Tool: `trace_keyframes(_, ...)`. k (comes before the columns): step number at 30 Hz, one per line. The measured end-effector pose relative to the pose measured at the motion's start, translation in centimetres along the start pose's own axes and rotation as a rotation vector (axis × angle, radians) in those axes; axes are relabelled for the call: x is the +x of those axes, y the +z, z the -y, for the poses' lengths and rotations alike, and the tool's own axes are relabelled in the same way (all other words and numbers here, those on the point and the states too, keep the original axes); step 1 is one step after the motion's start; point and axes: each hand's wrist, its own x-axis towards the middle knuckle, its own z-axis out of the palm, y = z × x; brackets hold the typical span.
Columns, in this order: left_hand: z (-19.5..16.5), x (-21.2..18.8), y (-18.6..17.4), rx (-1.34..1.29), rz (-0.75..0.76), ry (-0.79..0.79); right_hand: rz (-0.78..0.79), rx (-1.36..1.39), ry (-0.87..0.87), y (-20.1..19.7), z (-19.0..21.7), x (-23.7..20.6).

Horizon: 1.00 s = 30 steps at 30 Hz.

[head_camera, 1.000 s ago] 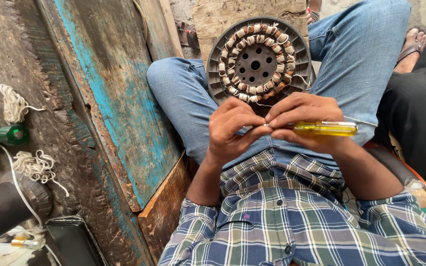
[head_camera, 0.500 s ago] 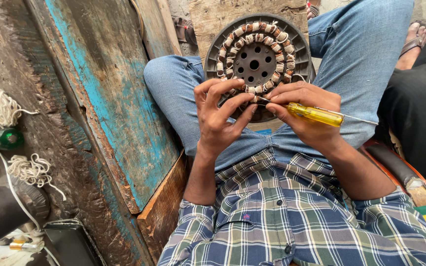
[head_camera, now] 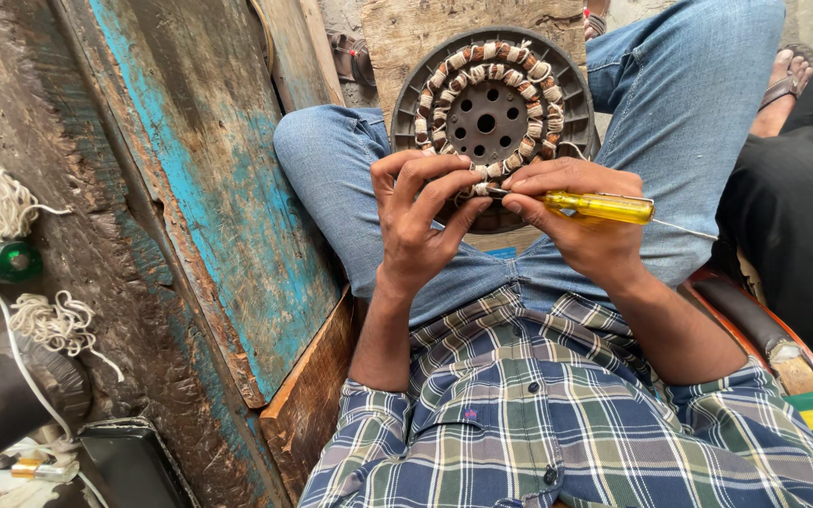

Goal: The person sits on the floor and uses a screwdriver to adjust and secure white string around copper windings on a motor stator. The person repeatedly tucks, pulls, and ties the string to bind the windings in place.

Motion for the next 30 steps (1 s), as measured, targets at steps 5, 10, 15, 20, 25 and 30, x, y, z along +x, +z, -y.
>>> trace_keyframes(5, 0.2, 0.0, 0.1, 0.002, 0.001, 0.024, 0.073, 0.081, 0.015, -0.1, -0.2, -0.2)
trace_keyframes(10, 0.3, 0.0, 0.2, 0.016, -0.012, 0.058, 0.000, 0.077, 0.007, -0.2, -0.4, -0.4)
trace_keyframes(15, 0.9, -0.3, 0.4, 0.023, -0.009, 0.093, -0.063, -0.006, -0.080, 0.2, -0.4, -0.4)
trace_keyframes(20, 1.3, -0.6, 0.7, 0.038, -0.023, 0.121, -0.049, -0.024, -0.095, 0.4, -0.1, -0.3)
trace_keyframes(25, 2.2, -0.7, 0.7, 0.011, -0.009, 0.202, -0.063, -0.080, -0.128, 0.7, 0.0, -0.6)
trace_keyframes(30, 2.8, -0.8, 1.5, -0.054, -0.045, 0.213, -0.146, -0.053, -0.116, 1.8, 0.1, -1.2)
